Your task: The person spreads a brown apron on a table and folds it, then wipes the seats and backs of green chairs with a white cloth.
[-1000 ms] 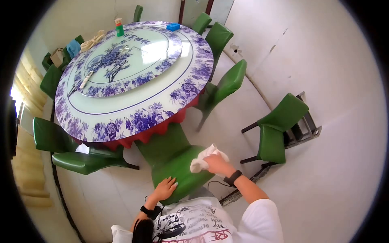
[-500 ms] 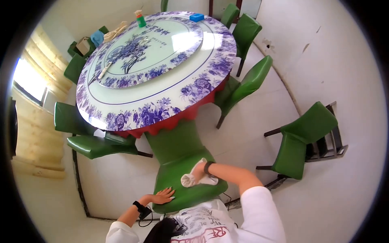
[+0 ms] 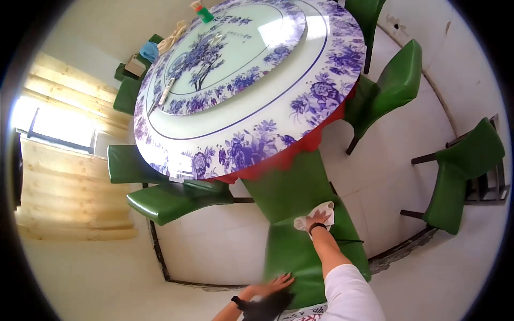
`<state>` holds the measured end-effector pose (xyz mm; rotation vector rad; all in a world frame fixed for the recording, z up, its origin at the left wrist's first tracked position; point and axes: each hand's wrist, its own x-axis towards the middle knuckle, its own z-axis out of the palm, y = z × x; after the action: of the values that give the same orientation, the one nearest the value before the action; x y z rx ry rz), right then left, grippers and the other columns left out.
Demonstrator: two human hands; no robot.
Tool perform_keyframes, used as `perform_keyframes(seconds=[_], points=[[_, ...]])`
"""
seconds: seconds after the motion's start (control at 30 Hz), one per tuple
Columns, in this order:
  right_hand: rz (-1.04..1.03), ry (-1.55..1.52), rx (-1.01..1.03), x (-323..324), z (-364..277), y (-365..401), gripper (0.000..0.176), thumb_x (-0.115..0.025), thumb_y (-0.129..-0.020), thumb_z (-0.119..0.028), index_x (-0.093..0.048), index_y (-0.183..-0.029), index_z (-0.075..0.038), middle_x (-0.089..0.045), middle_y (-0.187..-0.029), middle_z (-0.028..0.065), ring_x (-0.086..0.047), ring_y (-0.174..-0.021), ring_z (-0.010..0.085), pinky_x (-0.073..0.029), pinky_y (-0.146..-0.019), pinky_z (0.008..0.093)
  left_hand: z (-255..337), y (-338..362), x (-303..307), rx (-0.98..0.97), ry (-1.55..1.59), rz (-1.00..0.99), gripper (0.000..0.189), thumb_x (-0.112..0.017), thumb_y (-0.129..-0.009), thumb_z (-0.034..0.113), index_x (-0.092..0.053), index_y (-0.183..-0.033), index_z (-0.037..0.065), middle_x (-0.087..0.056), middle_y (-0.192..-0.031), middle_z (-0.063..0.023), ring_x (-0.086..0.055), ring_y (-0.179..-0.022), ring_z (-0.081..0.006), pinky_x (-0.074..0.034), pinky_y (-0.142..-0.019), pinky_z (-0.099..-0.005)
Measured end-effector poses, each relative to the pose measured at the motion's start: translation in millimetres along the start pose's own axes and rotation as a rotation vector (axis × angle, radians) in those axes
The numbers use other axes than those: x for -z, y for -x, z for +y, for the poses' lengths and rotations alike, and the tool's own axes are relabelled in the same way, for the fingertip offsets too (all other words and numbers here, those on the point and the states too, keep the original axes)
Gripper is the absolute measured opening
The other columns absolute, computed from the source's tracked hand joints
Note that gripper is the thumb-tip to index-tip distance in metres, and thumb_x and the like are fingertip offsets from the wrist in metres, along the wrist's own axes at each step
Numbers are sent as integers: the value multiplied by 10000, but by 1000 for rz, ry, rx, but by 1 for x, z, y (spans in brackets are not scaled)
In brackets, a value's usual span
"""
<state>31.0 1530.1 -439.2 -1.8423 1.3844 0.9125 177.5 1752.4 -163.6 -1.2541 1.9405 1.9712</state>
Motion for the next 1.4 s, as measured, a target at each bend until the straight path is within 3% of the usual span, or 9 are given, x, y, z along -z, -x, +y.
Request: perform_keyframes(seconds=[0.1, 0.2, 0.5, 0.57, 0.63, 1.0, 1.07, 1.2, 1.4], points=[[-5, 202, 106, -1, -61, 24, 735, -433, -815, -615, -321, -1419, -211, -190, -1528, 93, -224, -1370, 347, -146, -1054, 619, -83, -34, -33, -119, 502, 441, 642, -464, -949, 368, -167, -1452, 101, -281, -1444, -125, -319, -1274, -308, -244, -1067, -482], [-307, -28, 419, 51, -106, 88, 747, -588, -808, -483, -298, -1428, -185, -281, -1479, 137, -320, -1317, 359, -304, -1011, 571, -83, -51, 1, 398, 1177, 677, 489, -511, -944, 244, -340, -1381, 106, -479, -1319, -106, -512, -1149, -242, -470, -899, -425], [-646, -17, 855, 62, -86, 104, 797, -676, -774, -383, -320, -1368, 11, -596, -1154, 232, -569, -1059, 345, -444, -894, 385, -62, -28, 70, 355, 1086, 306, 323, -453, -957, 237, -495, -1224, 60, -563, -1190, -56, -552, -1112, -195, -517, -849, -364], [-530, -9, 992, 66, -46, 127, 425, -623, -794, -380, -632, -1082, -68, -657, -1012, 144, -598, -903, 269, -447, -825, 372, -43, -34, 97, 260, 751, 45, 313, -449, -957, 259, -529, -1187, 61, -564, -1181, -42, -554, -1092, -166, -517, -844, -350], [-607, 132, 1126, 57, -2, 132, 642, -654, -797, -311, -413, -1261, 61, -624, -1027, 246, -590, -953, 345, -452, -853, 386, -42, -49, 89, 12, 714, -153, 355, -482, -951, 305, -544, -1226, 89, -550, -1191, -35, -535, -1071, -156, -503, -852, -332], [-353, 344, 726, 164, 103, 214, 731, -617, -823, -337, -309, -1392, 4, -390, -1392, 185, -306, -1278, 421, -386, -988, 470, 60, -130, 142, 189, 64, -142, 365, -553, -791, 177, -576, -1125, 30, -600, -954, -154, -623, -785, -234, -533, -618, -327], [-250, 236, 753, 155, 101, 185, 453, -625, -809, -338, -604, -1103, 5, -555, -1170, 202, -541, -1060, 335, -303, -1011, 456, 29, -184, 136, 386, -61, -230, 298, -548, -712, 106, -627, -991, 36, -606, -781, -140, -618, -665, -236, -533, -571, -339], [-417, 358, 642, 131, 87, 94, 480, -632, -781, -271, -560, -1148, 29, -560, -1183, 244, -450, -1196, 378, -381, -959, 441, -10, -211, 144, 548, 473, -180, 53, -490, -663, 45, -536, -689, 52, -541, -640, -88, -563, -545, -197, -532, -501, -343], [146, -268, 224, 58, 128, -34, 402, -615, -771, -213, -571, -1132, -40, -608, -1113, 219, -501, -1129, 422, -423, -893, 518, -62, -242, 115, 540, 808, -241, 70, -466, -734, 43, -518, -704, 8, -573, -654, -114, -621, -589, -220, -561, -539, -339]])
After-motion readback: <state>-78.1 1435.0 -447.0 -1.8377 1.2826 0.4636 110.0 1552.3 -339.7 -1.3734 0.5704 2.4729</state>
